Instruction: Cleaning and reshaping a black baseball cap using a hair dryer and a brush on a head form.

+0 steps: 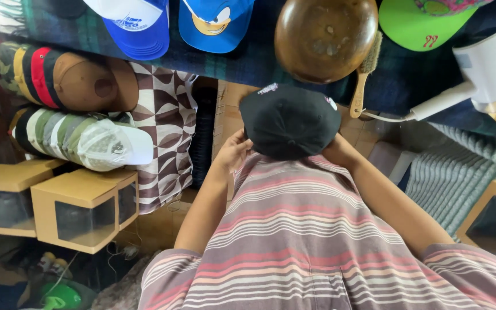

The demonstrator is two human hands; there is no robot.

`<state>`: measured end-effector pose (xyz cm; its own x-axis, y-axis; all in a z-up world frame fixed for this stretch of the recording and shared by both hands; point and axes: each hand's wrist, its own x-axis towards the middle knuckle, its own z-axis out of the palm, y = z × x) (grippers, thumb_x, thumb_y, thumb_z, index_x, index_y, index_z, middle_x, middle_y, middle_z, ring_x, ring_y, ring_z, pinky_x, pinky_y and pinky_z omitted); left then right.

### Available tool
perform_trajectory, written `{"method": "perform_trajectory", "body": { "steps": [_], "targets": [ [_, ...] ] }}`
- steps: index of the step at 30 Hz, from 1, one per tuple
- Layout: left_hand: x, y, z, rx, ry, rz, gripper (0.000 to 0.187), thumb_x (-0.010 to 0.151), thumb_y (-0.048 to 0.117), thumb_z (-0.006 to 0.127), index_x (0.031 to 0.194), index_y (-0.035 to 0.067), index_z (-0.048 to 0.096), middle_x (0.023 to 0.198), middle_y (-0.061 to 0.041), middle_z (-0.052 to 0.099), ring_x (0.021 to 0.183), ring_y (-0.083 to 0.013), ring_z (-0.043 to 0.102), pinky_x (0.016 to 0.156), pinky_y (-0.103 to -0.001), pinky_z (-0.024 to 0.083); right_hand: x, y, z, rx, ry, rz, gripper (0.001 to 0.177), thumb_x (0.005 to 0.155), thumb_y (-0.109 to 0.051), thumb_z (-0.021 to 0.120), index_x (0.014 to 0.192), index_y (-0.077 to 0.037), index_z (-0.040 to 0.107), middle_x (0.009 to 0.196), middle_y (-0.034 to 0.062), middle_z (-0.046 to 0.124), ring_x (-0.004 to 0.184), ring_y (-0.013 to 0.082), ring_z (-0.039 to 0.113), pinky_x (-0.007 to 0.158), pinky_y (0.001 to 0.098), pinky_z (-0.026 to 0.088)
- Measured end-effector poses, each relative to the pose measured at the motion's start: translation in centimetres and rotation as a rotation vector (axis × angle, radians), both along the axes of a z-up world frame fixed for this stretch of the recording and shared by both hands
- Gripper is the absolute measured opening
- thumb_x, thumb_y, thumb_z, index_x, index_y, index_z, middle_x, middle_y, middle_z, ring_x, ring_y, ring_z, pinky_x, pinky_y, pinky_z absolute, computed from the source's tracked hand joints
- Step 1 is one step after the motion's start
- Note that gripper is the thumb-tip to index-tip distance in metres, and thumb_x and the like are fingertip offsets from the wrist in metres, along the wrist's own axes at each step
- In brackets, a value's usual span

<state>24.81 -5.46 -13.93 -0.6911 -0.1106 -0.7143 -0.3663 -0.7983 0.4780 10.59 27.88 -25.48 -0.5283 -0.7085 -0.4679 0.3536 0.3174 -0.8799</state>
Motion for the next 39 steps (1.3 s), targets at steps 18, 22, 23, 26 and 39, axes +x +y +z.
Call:
{"method": "perform_trajectory", "body": {
  "steps": [18,22,23,26,39],
  "targets": [
    [-11.6,-3.1,1.9,-0.249,0.074,-0.205,0.025,0.097,0.010,0.074,0.121,0.011,0.069,0.093,-0.008,0.071,0.085,-0.0212,0.074,0.074,-0.043,0.066,-5.1,-7.4,12.9,0.012,-0.161,-0.682,0.015,0.105,-0.009,0.066,0.116,0.001,0.065,0.084,0.0109,0.066,0.071,0.0263,0.075,0.062,0.0426,0.067],
    [-14.5,-2.8,4.3,-0.320,0.079,-0.254,0.025,0.097,0.013,0.074,0.121,0.009,0.069,0.092,-0.012,0.073,0.083,-0.0233,0.075,0.073,-0.043,0.067,-6.6,-8.2,14.3,0.046,-0.131,-0.752,0.014,0.105,-0.010,0.067,0.115,0.000,0.066,0.085,0.0087,0.065,0.072,0.0253,0.075,0.058,0.0405,0.066],
    [-14.7,-2.6,4.0,-0.320,0.081,-0.255,0.025,0.097,0.013,0.074,0.121,0.009,0.069,0.092,-0.012,0.073,0.083,-0.0233,0.075,0.073,-0.043,0.067,-6.7,-8.3,14.2,0.045,-0.130,-0.753,0.014,0.105,-0.010,0.067,0.115,0.000,0.066,0.085,0.0087,0.065,0.072,0.0253,0.075,0.058,0.0405,0.066],
    [-14.9,-1.8,2.7,-0.342,0.055,-0.252,0.019,0.096,0.014,0.073,0.115,0.008,0.070,0.090,-0.010,0.072,0.081,-0.0212,0.073,0.071,-0.041,0.067,-6.8,-8.6,13.3,0.082,-0.114,-0.763,0.014,0.106,-0.013,0.065,0.117,-0.005,0.067,0.088,0.0054,0.065,0.073,0.0201,0.073,0.058,0.0350,0.066],
    [-15.9,-2.5,2.3,-0.453,0.197,-0.230,0.028,0.097,0.012,0.075,0.124,0.008,0.068,0.101,-0.012,0.071,0.096,-0.0199,0.067,0.083,-0.042,0.063,-7.8,-6.4,9.9,0.055,-0.128,-0.651,0.018,0.103,-0.009,0.067,0.120,-0.005,0.063,0.086,0.0095,0.061,0.068,0.0213,0.068,0.057,0.0473,0.065]
  ]
}}
